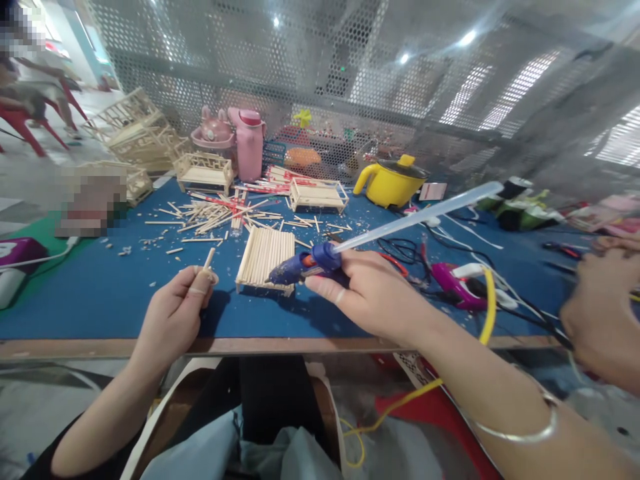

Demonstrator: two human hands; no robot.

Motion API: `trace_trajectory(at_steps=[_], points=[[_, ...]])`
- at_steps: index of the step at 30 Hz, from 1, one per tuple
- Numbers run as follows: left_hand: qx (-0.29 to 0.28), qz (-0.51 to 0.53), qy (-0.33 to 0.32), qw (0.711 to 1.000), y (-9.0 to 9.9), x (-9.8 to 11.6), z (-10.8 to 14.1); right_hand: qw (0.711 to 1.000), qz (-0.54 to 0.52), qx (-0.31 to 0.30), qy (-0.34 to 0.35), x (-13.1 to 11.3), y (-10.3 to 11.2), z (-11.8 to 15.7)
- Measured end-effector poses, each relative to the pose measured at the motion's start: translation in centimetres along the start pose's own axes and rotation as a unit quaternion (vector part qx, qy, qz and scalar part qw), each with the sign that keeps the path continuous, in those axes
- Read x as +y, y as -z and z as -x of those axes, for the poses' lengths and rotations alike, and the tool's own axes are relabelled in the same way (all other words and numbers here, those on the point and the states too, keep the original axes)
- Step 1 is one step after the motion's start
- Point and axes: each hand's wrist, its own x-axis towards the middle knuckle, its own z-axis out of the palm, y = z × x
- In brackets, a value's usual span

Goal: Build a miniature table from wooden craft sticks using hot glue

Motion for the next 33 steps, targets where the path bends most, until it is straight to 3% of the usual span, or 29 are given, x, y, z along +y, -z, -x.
trace_trajectory(at_steps=[13,25,33], points=[[0.003,-0.005,-0.002,1.000,-0.1,-0.3,-0.1,0.996,0.073,-0.056,0.014,-0.5,0.1,-0.8],[-0.001,-0.016,-0.006,1.000,-0.1,-0.1,-0.1,0.995,0.088,-0.051,-0.003,-1.1,0.2,-0.7],[0.000,-0.027,-0.011,1.000,-0.1,-0.1,-0.1,0.995,0.093,-0.036,0.023,-1.4,0.2,-0.8]])
